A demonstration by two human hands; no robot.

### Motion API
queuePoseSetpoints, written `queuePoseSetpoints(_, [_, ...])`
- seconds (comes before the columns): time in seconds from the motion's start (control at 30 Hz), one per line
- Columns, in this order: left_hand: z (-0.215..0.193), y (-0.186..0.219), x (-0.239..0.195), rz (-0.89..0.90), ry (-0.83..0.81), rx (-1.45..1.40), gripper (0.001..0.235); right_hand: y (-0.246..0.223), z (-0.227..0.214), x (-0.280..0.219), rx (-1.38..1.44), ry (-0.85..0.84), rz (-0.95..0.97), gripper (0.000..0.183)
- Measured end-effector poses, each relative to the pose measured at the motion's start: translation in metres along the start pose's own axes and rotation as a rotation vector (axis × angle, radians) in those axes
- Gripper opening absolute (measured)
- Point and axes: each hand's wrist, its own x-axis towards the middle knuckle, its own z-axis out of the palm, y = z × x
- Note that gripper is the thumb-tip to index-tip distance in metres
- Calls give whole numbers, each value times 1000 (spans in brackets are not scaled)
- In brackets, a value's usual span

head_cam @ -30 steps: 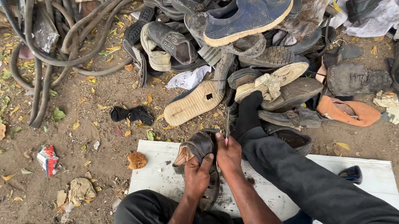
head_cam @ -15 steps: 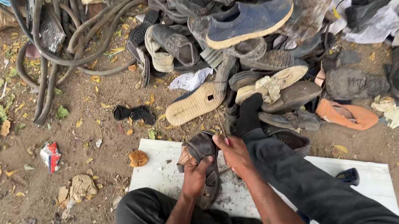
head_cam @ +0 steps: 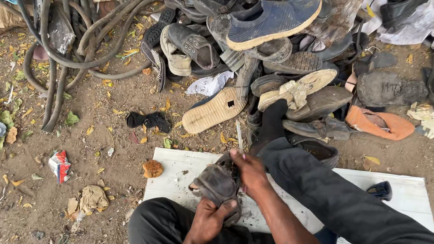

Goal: The person sits on the ground and uses a small knife to scrape and clean the sole and edges of a worn shoe. They hold the shoe with one hand and carefully work the blade along the rubber sole and seams, occasionally turning the shoe to access different areas.

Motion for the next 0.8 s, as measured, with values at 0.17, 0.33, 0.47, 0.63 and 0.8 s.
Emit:
queuePoseSetpoints(0.17, [23, 36, 0, 153, 58, 109, 16, -28, -5, 0, -157, 119, 145, 39])
queuePoseSetpoints(0.33, [48, 73, -1, 114, 471, -141, 37, -35, 8, -30, -774, 275, -348, 61])
queuePoseSetpoints(0.47, [50, 86, 9, -147, 703, -587, 34, -24, 24, -57, -921, 334, -734, 62])
queuePoseSetpoints(0.63, [30, 70, 7, -59, 587, -570, 21, -28, 28, -62, -681, 169, -346, 63])
queuePoseSetpoints(0.8, [23, 18, -13, 162, 222, -809, 16, -13, 7, -61, -169, 73, 103, 44])
